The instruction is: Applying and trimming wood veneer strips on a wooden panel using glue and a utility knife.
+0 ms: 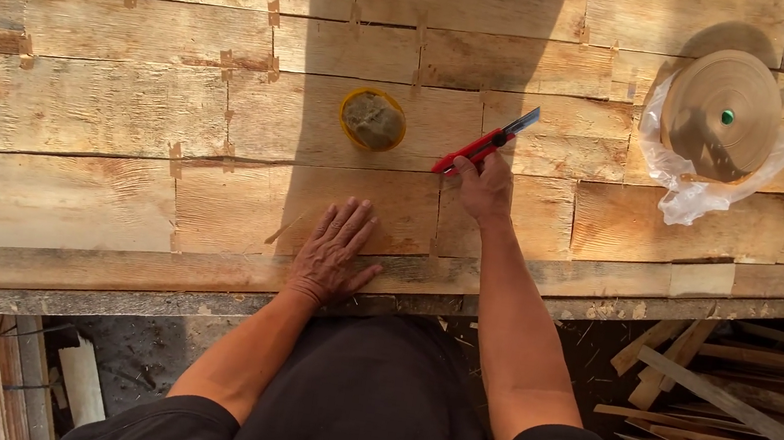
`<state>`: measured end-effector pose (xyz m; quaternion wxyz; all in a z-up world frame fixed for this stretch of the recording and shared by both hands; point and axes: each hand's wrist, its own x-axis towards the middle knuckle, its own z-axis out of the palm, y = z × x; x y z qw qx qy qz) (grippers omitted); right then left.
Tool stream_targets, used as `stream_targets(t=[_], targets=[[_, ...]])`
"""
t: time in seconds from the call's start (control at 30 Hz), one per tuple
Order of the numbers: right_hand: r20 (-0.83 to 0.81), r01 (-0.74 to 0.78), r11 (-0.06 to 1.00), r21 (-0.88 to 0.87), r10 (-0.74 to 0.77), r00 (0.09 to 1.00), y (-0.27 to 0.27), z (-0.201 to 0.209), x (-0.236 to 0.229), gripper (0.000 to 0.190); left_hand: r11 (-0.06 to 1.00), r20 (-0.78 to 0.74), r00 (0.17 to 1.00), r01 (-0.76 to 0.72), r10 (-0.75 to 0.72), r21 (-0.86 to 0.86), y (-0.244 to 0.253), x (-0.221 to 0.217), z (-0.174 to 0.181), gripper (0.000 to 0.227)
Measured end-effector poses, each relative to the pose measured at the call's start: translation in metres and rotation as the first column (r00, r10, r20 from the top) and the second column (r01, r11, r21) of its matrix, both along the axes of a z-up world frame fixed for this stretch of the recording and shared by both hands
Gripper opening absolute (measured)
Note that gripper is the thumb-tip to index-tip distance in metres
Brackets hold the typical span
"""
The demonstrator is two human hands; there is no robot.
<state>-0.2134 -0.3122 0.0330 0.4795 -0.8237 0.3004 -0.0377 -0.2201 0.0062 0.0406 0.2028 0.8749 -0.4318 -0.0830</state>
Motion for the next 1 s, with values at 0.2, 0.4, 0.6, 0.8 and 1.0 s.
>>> stream_targets(t=[0.2,0.4,0.6,0.8,1.0], targets=[[-0.123,-0.002,0.999,-0.044,-0.004,0.992,0.01,0.011,0.005,0.027,1.0,-0.001,1.0,0.0,0.0,0.013,0.0,0.0,0.0,0.085],[-0.043,0.189,0.963,-0.194,-0.201,0.979,0.011,0.0,0.008,0.026,1.0,0.007,1.0,0.004,-0.004,-0.002,0.001,-0.001,-0.004,0.084],[-0.078,0.168,0.966,-0.196,-0.186,0.979,0.013,0.015,0.013,0.026,1.0,0.003,1.0,-0.002,0.002,-0.028,0.001,-0.001,-0.001,0.084],[-0.014,0.135,0.977,-0.167,-0.139,0.99,0.012,0.002,0.01,0.025,1.0,-0.007,1.0,-0.007,0.007,-0.011,0.0,-0.001,-0.004,0.083],[-0.144,0.176,0.965,-0.197,-0.206,0.968,0.019,0.021,0.017,0.026,1.0,-0.008,1.0,-0.003,0.003,0.015,0.0,-0.001,-0.001,0.082]])
